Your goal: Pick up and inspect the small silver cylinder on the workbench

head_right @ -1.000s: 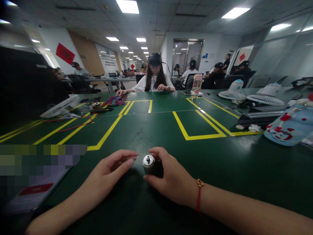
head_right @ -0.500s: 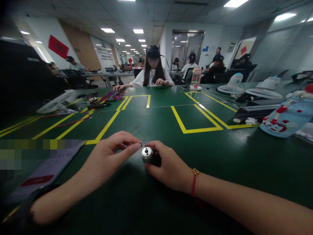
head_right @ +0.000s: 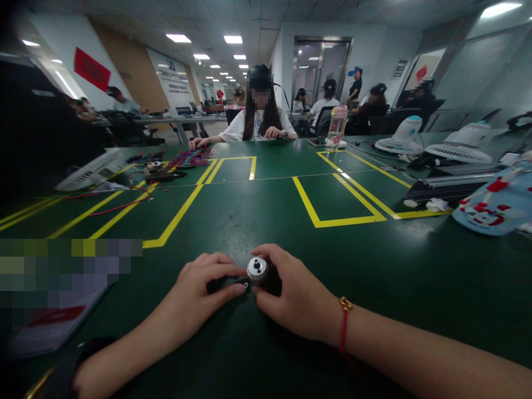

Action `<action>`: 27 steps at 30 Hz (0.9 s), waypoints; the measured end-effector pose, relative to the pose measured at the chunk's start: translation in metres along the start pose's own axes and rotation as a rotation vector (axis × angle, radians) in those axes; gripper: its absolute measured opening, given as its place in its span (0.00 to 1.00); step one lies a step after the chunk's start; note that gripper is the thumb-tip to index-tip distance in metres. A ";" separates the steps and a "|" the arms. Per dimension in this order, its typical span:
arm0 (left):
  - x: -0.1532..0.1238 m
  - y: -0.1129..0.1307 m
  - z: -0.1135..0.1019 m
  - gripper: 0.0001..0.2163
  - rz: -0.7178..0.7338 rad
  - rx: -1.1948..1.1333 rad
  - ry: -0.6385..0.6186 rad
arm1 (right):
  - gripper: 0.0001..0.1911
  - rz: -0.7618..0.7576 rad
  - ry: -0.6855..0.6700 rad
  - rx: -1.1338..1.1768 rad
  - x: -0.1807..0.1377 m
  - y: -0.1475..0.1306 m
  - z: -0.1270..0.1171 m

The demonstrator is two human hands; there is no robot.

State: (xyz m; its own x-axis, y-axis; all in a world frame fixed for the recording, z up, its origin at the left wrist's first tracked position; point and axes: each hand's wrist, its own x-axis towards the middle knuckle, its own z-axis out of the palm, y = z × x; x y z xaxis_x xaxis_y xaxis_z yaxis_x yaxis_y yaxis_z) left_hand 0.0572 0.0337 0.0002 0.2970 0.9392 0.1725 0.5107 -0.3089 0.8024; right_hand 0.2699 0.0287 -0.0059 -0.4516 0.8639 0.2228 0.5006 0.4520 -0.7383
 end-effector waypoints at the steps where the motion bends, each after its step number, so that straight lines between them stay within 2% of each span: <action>1: 0.000 0.001 -0.001 0.08 -0.013 -0.021 0.010 | 0.27 -0.006 0.005 -0.003 0.000 0.000 0.000; 12: -0.003 0.003 -0.005 0.07 -0.148 -0.216 0.189 | 0.28 -0.026 -0.020 0.019 0.002 -0.003 -0.006; 16: -0.003 0.003 -0.007 0.01 -0.177 -0.276 0.244 | 0.29 -0.019 -0.029 0.051 0.002 -0.004 -0.008; 23: -0.010 0.003 -0.015 0.17 -0.232 -0.389 0.249 | 0.29 0.037 -0.012 0.091 -0.001 -0.003 -0.010; 27: -0.014 -0.007 -0.014 0.22 -0.220 -0.488 0.224 | 0.24 0.039 0.014 0.059 -0.002 0.001 -0.012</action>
State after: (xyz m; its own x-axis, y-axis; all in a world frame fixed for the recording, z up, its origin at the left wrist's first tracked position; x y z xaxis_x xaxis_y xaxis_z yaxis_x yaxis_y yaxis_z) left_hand 0.0378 0.0252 0.0002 0.0209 0.9987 0.0464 0.0942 -0.0482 0.9944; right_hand 0.2804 0.0298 0.0001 -0.4222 0.8839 0.2011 0.4730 0.4041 -0.7829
